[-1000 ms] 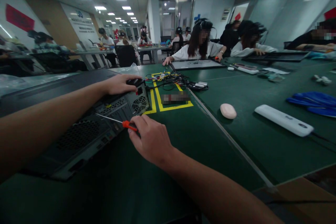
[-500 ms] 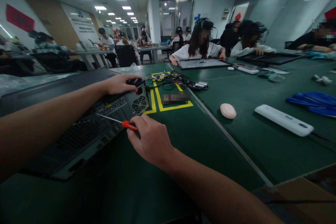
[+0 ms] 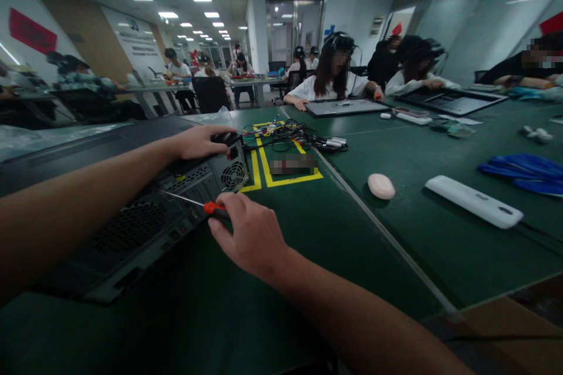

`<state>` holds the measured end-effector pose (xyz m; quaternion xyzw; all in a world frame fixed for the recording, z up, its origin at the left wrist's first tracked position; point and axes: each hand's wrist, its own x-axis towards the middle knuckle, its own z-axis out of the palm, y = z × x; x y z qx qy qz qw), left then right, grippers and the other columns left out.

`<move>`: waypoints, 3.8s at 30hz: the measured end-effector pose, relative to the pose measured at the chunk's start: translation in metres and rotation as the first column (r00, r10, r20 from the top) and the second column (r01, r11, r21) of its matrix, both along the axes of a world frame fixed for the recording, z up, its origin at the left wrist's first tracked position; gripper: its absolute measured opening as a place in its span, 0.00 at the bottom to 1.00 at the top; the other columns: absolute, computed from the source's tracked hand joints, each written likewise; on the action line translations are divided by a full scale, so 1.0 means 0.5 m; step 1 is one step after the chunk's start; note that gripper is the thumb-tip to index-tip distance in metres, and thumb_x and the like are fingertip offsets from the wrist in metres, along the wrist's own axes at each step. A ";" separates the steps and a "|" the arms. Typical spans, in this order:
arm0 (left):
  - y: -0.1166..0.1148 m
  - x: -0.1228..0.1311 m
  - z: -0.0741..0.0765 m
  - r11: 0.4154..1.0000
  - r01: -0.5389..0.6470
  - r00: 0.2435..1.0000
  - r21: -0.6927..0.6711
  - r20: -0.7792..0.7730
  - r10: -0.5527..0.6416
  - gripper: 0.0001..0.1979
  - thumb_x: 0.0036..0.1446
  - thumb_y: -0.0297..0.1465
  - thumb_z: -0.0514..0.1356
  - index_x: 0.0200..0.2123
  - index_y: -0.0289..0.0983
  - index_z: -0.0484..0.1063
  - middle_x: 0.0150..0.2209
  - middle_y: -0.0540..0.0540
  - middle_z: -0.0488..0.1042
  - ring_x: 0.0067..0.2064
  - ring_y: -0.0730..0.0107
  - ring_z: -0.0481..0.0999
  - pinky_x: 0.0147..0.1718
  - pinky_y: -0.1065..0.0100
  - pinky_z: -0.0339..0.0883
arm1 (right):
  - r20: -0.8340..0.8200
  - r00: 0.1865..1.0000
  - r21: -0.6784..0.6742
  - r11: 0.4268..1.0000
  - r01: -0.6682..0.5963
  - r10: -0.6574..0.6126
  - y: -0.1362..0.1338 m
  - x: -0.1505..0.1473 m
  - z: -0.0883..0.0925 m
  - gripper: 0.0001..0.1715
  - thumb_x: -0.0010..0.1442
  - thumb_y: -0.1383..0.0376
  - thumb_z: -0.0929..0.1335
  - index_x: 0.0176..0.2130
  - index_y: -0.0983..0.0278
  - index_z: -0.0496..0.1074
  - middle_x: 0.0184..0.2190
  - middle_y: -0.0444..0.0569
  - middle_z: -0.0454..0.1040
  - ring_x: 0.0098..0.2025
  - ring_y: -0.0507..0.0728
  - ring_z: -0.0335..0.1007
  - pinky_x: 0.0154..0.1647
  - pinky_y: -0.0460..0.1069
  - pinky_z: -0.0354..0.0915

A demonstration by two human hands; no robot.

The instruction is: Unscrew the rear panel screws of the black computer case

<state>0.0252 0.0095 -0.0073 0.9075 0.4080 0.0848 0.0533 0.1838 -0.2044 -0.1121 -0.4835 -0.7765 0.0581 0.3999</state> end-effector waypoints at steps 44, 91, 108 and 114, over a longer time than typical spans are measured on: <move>-0.001 0.000 -0.002 1.000 0.000 1.000 0.007 -0.005 0.000 0.40 0.55 0.48 0.58 0.69 0.42 0.67 0.63 0.42 0.76 0.61 0.49 0.75 0.63 0.55 0.64 | 0.025 1.000 -0.003 1.000 0.006 -0.005 -0.001 0.003 0.001 0.10 0.72 0.62 0.66 0.51 0.61 0.71 0.44 0.51 0.79 0.43 0.59 0.77 0.41 0.52 0.66; -0.005 0.003 0.000 1.000 -0.030 0.999 0.000 -0.013 0.030 0.41 0.54 0.48 0.57 0.70 0.42 0.67 0.63 0.42 0.75 0.60 0.49 0.76 0.62 0.55 0.66 | 0.057 0.998 -0.003 1.000 0.025 -0.025 0.000 0.005 0.004 0.09 0.71 0.63 0.66 0.50 0.61 0.72 0.43 0.50 0.78 0.41 0.58 0.75 0.38 0.51 0.64; -0.004 0.002 0.000 1.000 -0.002 1.000 0.003 0.003 0.002 0.40 0.54 0.48 0.58 0.69 0.42 0.68 0.63 0.41 0.76 0.61 0.48 0.75 0.63 0.53 0.64 | 0.048 0.999 0.012 1.000 0.024 -0.025 0.000 0.005 0.001 0.09 0.71 0.62 0.66 0.50 0.61 0.71 0.43 0.50 0.79 0.41 0.58 0.75 0.39 0.51 0.65; -0.008 0.003 0.000 1.000 -0.005 1.000 0.012 -0.010 0.006 0.42 0.54 0.48 0.57 0.70 0.37 0.67 0.63 0.38 0.76 0.60 0.48 0.76 0.63 0.55 0.65 | 0.058 0.998 0.014 0.999 0.029 -0.030 -0.001 0.004 0.002 0.08 0.71 0.63 0.66 0.50 0.61 0.71 0.42 0.50 0.78 0.40 0.58 0.75 0.39 0.51 0.64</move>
